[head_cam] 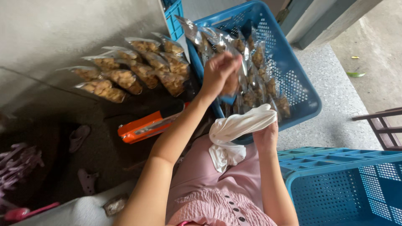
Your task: The person sits on the floor and repeatedly places snack items into clear plastic bags, wipes the bags with a white cloth, and stacks the finished packages in a blue basket. A stapler is visible on the table but not used during the clip.
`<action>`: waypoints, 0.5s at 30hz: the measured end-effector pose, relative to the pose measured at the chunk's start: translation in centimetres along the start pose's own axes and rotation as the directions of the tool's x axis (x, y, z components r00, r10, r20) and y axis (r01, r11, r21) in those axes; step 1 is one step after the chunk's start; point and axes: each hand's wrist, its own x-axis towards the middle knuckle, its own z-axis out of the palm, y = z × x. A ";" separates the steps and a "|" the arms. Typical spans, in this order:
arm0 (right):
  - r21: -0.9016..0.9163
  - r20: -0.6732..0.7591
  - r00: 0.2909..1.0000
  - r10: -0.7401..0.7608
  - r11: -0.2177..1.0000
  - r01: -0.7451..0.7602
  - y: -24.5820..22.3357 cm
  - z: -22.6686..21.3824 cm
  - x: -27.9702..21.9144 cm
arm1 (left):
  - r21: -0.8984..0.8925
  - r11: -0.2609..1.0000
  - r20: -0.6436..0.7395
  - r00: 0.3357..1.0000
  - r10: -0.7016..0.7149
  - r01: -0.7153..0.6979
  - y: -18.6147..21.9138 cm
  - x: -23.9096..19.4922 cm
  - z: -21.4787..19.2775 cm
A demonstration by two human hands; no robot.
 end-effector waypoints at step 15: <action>-0.840 0.466 0.865 -0.185 0.214 0.498 2.6 12.4 -11.2 | 0.912 0.371 -0.015 0.889 0.458 -0.175 6.1 -22.2 4.3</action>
